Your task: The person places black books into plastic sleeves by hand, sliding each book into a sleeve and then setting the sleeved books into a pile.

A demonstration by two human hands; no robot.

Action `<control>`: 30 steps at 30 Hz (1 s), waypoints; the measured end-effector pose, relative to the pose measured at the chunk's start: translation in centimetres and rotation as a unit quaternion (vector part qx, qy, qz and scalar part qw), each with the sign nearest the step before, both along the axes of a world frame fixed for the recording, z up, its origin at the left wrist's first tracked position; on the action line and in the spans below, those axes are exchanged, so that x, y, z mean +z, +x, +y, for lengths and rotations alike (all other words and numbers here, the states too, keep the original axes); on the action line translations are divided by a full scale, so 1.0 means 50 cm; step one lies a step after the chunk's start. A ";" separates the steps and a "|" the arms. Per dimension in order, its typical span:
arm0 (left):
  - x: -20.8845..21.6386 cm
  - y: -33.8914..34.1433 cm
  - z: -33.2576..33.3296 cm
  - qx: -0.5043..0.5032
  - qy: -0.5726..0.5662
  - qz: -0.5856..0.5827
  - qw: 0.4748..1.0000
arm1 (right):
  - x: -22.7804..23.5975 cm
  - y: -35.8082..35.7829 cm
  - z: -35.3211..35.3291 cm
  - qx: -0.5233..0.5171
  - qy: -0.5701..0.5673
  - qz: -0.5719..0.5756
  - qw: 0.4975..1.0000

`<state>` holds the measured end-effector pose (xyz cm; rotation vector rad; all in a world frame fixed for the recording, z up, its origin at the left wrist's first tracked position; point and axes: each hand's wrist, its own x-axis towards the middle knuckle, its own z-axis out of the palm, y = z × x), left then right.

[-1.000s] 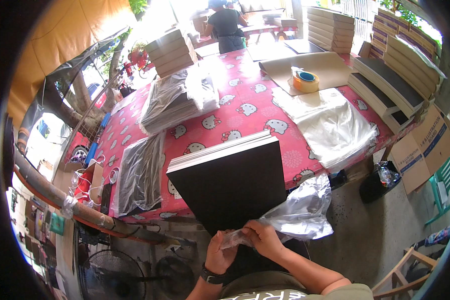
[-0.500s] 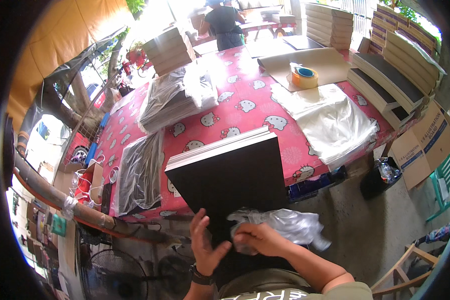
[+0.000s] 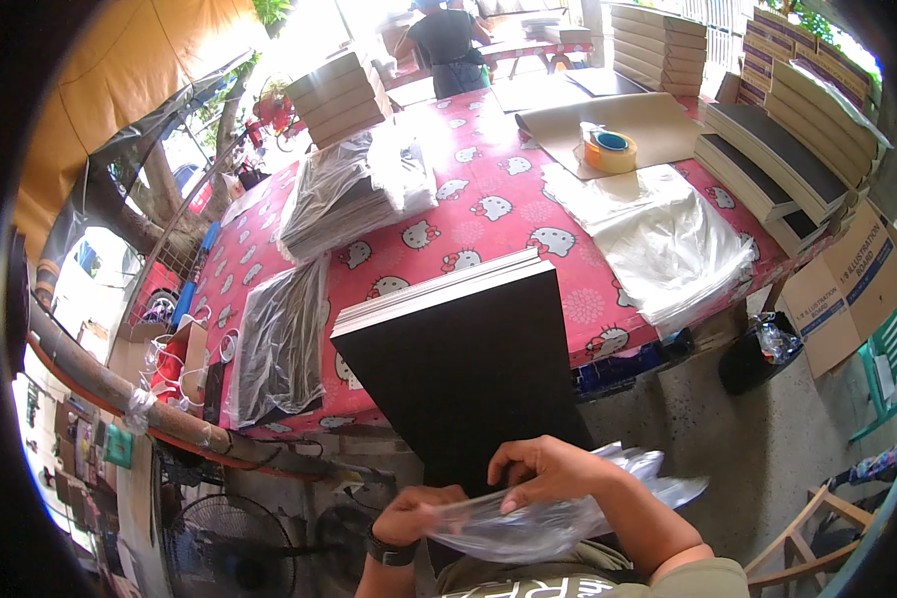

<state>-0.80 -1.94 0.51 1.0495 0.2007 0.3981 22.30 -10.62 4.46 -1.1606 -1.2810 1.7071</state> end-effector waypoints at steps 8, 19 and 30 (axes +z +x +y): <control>-0.027 -0.023 0.038 0.220 -0.383 -0.269 0.856 | -0.075 0.008 -0.077 -0.090 0.006 0.120 0.989; -0.134 -0.095 0.030 0.336 -0.142 -0.133 0.921 | -0.093 0.055 -0.029 -0.083 0.109 0.491 0.861; 0.029 -0.053 0.108 0.210 0.044 -0.021 0.976 | 0.036 0.159 -0.044 -0.208 0.211 0.019 0.955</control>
